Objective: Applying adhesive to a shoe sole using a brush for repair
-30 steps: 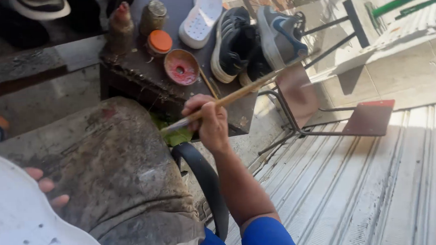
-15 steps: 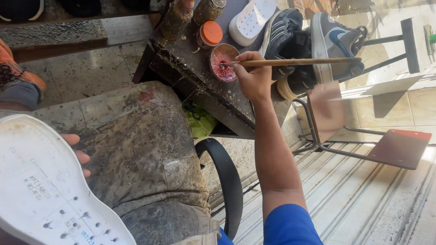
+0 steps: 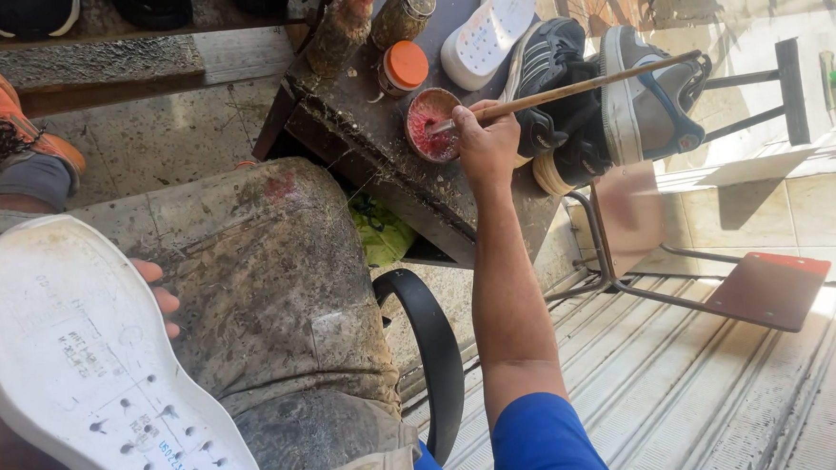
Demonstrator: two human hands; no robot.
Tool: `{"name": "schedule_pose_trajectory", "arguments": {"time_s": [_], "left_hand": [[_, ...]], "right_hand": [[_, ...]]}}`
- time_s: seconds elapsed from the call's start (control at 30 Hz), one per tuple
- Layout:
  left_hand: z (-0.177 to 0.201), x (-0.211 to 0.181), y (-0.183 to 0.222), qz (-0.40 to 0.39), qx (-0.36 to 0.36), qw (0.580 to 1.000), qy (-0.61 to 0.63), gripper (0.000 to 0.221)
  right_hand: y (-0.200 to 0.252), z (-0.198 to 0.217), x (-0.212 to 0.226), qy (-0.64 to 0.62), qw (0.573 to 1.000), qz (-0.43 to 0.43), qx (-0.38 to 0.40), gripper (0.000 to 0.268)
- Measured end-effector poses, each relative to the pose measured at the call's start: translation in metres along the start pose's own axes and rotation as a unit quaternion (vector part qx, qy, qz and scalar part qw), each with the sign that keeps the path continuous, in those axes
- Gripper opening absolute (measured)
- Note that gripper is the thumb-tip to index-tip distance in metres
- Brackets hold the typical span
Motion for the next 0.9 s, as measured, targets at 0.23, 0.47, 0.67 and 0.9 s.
{"name": "schedule_pose_trajectory", "arguments": {"time_s": [0.23, 0.47, 0.67, 0.9], "left_hand": [[-0.009, 0.095, -0.029, 0.001, 0.106, 0.993, 0.048, 0.075], [0.029, 0.14, -0.089, 0.358, 0.044, 0.892, -0.275, 0.056], [-0.053, 0.135, -0.127, 0.27, 0.08, 0.495, -0.822, 0.065], [-0.112, 0.204, -0.22, -0.022, 0.09, 0.721, -0.686, 0.085]], "right_hand": [[0.007, 0.009, 0.004, -0.125, 0.989, -0.003, 0.075, 0.015], [0.015, 0.017, 0.006, -0.174, 0.978, -0.029, 0.108, 0.018], [0.013, 0.015, -0.013, -0.226, 0.965, 0.021, 0.133, 0.018], [0.02, 0.016, -0.026, -0.231, 0.965, 0.047, 0.113, 0.019]]}}
Point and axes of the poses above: each hand's wrist, its own y-axis away from the middle knuckle, its own z-axis out of the back of the hand, x = y × z, the point moved 2 cm from there along -y, towards the middle knuckle, and after that the axes turned 5 degrees about -z, right-handed, at the moved point
